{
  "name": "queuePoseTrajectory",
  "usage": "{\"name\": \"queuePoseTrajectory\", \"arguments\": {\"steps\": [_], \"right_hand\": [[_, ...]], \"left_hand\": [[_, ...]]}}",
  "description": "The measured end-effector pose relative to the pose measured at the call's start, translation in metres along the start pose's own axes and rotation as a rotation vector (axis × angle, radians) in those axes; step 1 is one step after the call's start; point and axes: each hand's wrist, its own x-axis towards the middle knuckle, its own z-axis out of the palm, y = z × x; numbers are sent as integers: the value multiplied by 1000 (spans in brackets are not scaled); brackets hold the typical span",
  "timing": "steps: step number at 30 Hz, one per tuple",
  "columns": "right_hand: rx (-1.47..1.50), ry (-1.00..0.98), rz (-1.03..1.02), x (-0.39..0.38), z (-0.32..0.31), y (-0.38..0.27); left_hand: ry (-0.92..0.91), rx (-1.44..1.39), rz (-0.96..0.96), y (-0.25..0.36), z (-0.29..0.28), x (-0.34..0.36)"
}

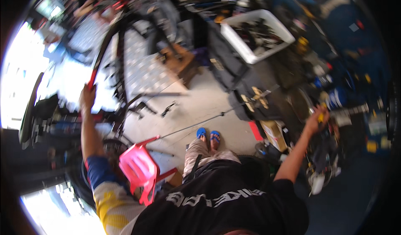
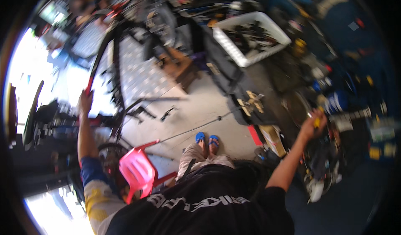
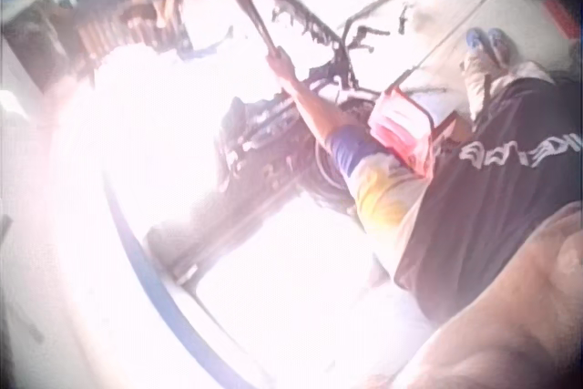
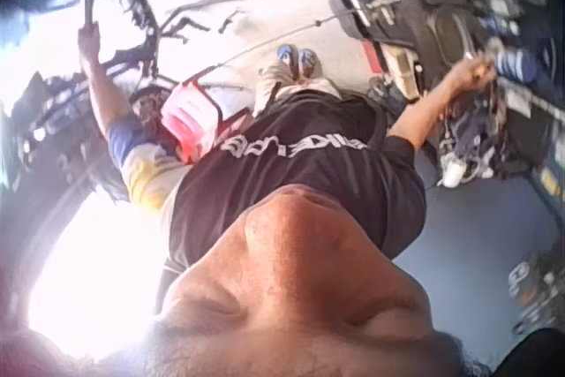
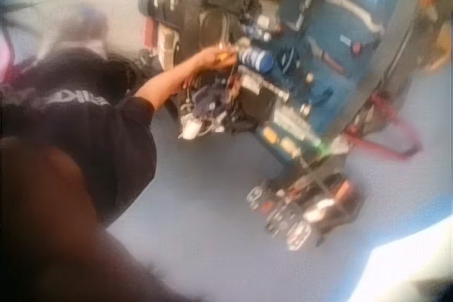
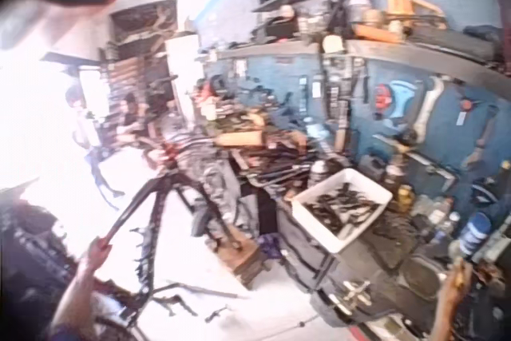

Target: The person uses a yellow-handled screwdriver to tighten bolts on the seat post of a red bicycle frame. They repeatedly adjust the seat post and re-tighten the bolts, then remove the seat post and reinsert it to check the fit.

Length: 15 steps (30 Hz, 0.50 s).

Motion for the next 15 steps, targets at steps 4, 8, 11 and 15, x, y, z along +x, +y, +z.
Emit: {"name": "queuePoseTrajectory", "arguments": {"steps": [4,8,11,15], "right_hand": [[-192,-156,809,-5,-25,37],[-256,-162,-83,-11,-29,26],[-184,-87,632,20,-58,32],[130,-253,481,-21,-19,0]], "left_hand": [[-19,-67,-48,35,-14,-1],[-59,-2,-141,19,-29,-19],[-59,-46,-104,33,-24,-10],[-68,-24,-126,34,-34,-17]]}}
